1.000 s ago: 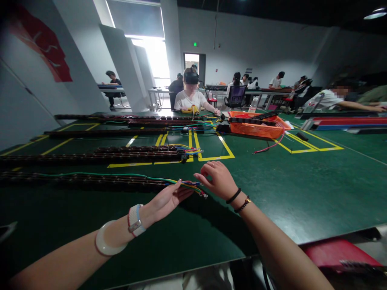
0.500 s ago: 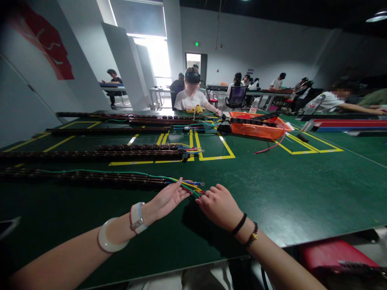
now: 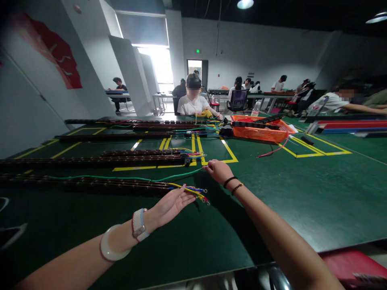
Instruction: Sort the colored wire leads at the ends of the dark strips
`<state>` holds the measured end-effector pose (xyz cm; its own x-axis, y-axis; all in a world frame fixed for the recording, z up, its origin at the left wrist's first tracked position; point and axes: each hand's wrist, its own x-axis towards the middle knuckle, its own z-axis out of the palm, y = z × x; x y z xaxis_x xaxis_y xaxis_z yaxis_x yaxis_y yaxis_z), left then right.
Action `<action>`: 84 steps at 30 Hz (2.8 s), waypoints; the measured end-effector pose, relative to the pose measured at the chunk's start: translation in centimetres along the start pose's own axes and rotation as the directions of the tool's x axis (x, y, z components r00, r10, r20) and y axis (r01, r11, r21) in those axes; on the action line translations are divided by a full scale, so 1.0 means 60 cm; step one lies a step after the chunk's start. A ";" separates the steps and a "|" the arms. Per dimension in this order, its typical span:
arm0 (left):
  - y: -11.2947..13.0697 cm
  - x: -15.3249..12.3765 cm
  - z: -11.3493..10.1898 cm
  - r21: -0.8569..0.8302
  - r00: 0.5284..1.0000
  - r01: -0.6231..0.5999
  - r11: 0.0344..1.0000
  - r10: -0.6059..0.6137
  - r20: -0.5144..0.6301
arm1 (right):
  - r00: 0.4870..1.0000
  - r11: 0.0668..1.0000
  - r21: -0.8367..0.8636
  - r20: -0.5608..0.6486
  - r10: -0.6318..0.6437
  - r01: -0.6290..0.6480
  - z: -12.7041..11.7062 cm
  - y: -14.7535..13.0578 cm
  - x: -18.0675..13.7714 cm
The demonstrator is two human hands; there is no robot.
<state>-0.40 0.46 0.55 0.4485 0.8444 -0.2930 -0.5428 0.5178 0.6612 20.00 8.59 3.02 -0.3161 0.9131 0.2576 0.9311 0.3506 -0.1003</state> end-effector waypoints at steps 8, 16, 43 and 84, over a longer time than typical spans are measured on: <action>-0.005 0.002 -0.010 0.013 0.998 -0.026 1.000 0.025 0.062 | 0.996 0.997 -0.063 -0.078 0.047 -0.052 0.051 0.003 0.008; -0.001 0.000 -0.003 0.029 1.000 -0.008 1.000 0.007 0.021 | 0.998 0.996 -0.080 0.049 0.032 -0.028 0.058 0.011 0.006; -0.002 0.000 -0.008 0.055 0.994 -0.023 0.998 0.017 0.107 | 0.499 0.542 -0.286 -0.213 -0.840 0.791 -0.022 -0.022 -0.089; -0.004 0.005 -0.016 0.069 0.997 -0.013 0.998 0.008 0.078 | 0.967 0.959 -0.154 -0.055 -0.249 0.239 0.003 -0.001 -0.053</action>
<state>-0.79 0.74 -0.36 0.4985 0.8349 -0.2332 -0.4986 0.4962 0.7108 20.88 5.72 2.05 -0.5278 0.7839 0.3270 0.8454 0.5220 0.1132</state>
